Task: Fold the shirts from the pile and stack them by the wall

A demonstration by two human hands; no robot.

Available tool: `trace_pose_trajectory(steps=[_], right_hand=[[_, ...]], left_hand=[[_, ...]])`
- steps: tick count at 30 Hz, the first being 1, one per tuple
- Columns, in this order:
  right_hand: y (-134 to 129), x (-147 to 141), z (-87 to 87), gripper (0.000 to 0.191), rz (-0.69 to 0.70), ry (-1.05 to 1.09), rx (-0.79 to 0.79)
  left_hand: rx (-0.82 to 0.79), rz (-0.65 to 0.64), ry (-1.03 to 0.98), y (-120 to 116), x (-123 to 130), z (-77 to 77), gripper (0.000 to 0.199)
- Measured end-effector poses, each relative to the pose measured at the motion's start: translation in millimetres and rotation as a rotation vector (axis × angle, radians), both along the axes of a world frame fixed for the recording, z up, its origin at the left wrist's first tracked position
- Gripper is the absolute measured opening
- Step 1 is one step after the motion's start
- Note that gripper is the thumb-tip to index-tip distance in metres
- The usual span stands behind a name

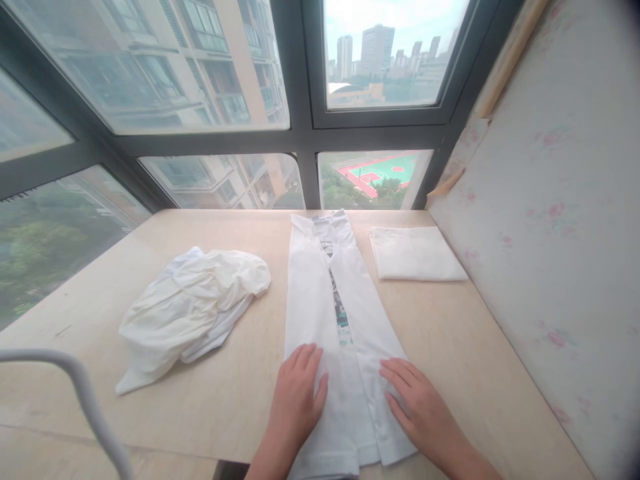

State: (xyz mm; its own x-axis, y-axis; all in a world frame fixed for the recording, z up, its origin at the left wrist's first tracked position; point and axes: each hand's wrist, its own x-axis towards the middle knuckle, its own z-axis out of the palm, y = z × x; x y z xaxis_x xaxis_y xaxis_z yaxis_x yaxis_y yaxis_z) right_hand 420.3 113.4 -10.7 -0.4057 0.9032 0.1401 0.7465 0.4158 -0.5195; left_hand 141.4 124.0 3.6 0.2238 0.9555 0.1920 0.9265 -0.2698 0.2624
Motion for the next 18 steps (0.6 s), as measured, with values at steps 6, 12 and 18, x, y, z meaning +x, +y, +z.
trace_pose_trajectory(steps=[6,12,18], right_hand=[[31,-53,14.6,0.037,-0.132,0.373,-0.248],[52,-101,1.2,0.056,-0.116,0.391,-0.213],[52,-112,-39.1,0.079,-0.067,0.327,-0.039]], left_hand=[[-0.077,0.115,-0.051,111,-35,-6.1,0.032],[-0.077,0.241,-0.063,272,-63,-10.8,0.029],[-0.116,0.455,-0.14,416,-84,-14.8,0.037]])
